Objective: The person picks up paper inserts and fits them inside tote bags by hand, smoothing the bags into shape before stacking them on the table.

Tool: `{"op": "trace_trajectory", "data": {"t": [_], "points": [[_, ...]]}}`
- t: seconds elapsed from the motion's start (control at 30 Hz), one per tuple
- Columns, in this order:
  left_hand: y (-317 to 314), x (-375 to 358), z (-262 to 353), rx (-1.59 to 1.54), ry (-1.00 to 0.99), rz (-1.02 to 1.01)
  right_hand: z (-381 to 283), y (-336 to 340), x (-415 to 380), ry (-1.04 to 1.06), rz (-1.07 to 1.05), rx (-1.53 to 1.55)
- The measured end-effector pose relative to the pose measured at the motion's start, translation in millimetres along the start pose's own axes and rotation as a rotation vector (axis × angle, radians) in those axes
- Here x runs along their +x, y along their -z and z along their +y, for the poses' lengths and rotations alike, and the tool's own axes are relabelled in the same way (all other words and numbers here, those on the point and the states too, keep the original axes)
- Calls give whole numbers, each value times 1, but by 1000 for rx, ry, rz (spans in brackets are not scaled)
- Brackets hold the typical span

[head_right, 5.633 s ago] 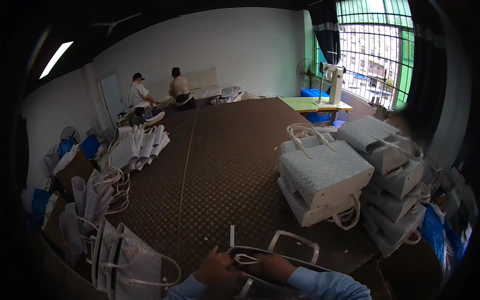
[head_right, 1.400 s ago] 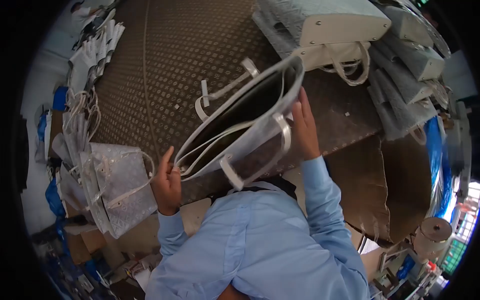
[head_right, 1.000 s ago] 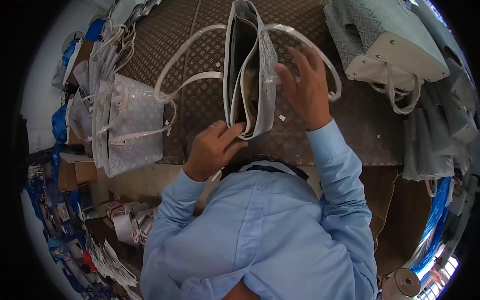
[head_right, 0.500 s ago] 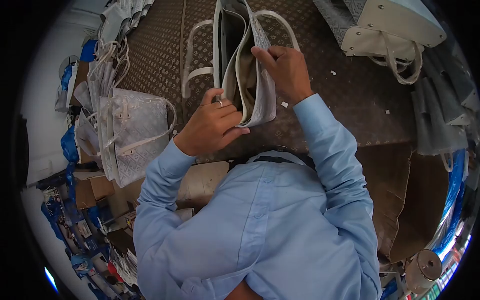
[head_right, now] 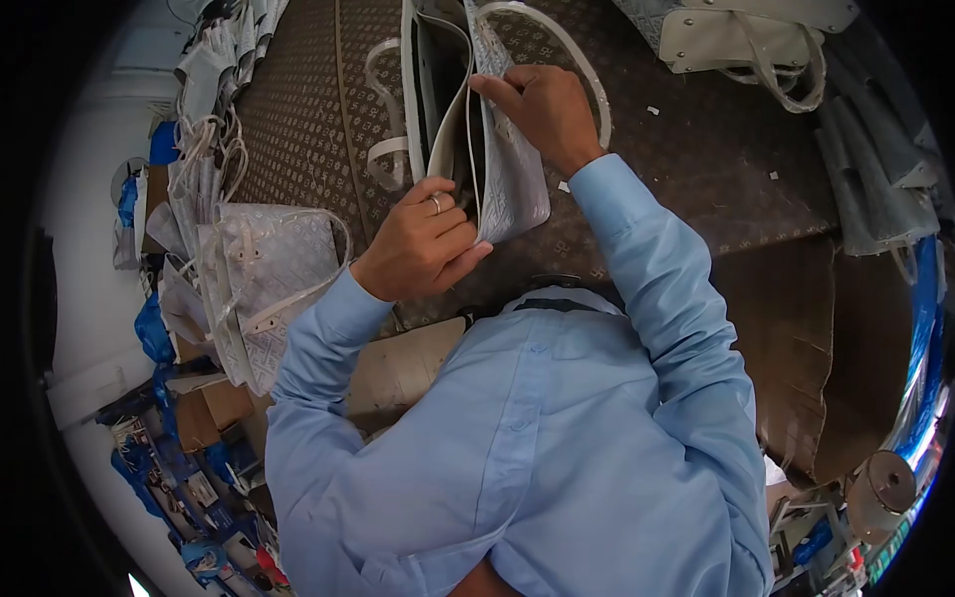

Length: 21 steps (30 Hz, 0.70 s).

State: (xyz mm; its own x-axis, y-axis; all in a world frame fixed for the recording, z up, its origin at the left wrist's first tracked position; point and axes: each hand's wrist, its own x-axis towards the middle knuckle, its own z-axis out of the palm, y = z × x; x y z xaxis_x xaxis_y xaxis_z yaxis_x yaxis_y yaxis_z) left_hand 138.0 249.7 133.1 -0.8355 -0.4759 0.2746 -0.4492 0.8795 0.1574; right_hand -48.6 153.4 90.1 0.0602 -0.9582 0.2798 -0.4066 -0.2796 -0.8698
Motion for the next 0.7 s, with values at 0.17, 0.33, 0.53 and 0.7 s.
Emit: {"op": "trace_trajectory", "data": {"t": [0.17,0.33,0.53,0.7], "points": [[-10,-8,3,-17,57,160,5,2,-2,-19,31,48],[-14,-10,7,-25,109,226,7,7,-4,-124,11,78],[-17,-8,12,-62,122,268,0,0,-3,-56,9,31],[-33,-9,24,-40,150,396,-4,-3,-5,-78,-20,43]]}}
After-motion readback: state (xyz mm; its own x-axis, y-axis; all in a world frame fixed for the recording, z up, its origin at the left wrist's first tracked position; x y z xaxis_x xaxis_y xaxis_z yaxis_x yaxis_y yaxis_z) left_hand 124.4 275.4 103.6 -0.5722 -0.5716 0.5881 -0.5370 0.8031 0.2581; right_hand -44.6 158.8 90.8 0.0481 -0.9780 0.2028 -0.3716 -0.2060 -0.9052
